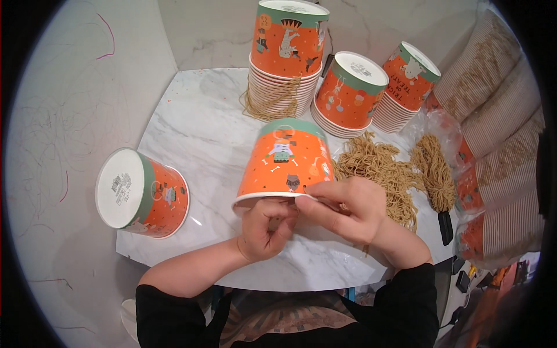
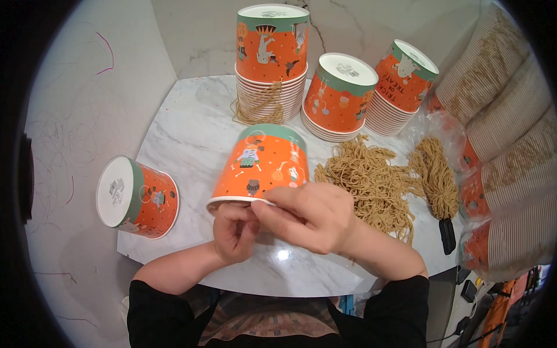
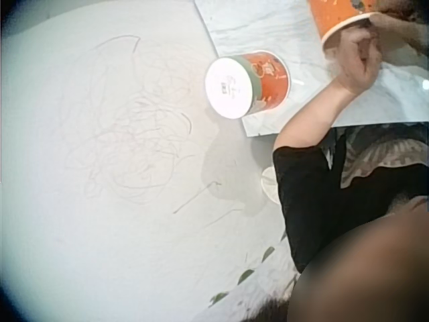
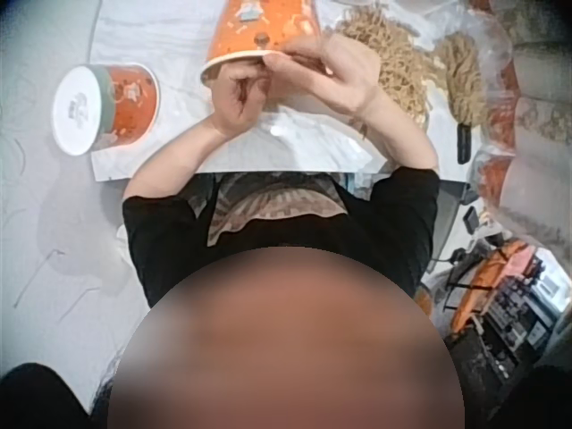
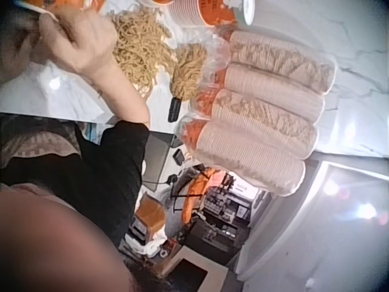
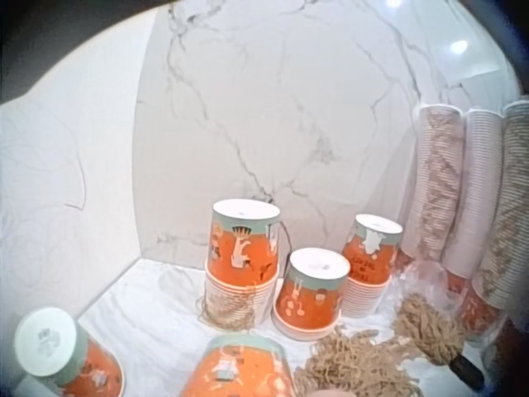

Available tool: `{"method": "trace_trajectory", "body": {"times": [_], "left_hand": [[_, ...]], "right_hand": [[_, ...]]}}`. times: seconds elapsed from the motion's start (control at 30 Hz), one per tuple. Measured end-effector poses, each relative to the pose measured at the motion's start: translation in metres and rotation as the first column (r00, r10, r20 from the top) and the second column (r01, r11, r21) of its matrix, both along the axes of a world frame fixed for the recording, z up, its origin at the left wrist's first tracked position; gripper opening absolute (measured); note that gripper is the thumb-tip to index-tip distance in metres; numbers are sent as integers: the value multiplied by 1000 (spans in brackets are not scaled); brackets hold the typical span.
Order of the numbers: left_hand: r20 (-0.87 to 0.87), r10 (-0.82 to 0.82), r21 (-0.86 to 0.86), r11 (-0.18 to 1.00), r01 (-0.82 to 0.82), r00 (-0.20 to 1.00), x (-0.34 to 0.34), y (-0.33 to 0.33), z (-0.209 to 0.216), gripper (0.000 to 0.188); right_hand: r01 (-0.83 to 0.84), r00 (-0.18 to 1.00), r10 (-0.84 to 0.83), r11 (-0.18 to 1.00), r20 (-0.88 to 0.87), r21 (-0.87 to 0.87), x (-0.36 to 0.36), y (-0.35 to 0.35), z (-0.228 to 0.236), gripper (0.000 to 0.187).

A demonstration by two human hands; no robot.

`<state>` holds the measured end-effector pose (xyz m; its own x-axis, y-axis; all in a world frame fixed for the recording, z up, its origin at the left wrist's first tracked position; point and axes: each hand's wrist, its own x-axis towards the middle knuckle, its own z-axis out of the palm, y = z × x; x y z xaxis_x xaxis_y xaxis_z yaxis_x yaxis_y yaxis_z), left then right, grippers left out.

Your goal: Attach string handles to paper buckets by threading them through pre-punched holes.

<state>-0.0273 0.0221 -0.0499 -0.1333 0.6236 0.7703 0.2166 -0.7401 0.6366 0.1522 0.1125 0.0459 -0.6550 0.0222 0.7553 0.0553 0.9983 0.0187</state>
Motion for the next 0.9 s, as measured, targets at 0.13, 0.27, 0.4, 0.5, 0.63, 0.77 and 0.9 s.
{"method": "trace_trajectory", "body": {"times": [0.13,0.27,0.4,0.5,0.63,0.77,0.9], "left_hand": [[4,-60,6,998,60,998,0,0,1,15],[-83,-49,43,998,53,995,-2,1,-1,20],[-203,31,73,997,-17,979,3,-3,26,27],[-302,142,20,990,-142,943,16,-5,56,34],[-284,54,-94,992,-84,957,10,-29,100,24],[84,-182,-274,941,198,980,-23,-49,144,18],[196,-400,-340,829,445,895,-33,-1,148,41]], "right_hand": [[-38,998,41,996,-39,80,-1,0,4,30],[-38,998,48,978,-44,205,-2,5,2,36],[2,1000,2,981,-20,196,3,1,14,36],[49,999,-47,996,-15,81,8,6,28,32],[-12,1000,13,987,9,-159,19,0,49,29],[-88,988,132,913,83,-399,36,-6,65,21],[-179,959,273,785,71,-593,29,-10,65,11]]}}
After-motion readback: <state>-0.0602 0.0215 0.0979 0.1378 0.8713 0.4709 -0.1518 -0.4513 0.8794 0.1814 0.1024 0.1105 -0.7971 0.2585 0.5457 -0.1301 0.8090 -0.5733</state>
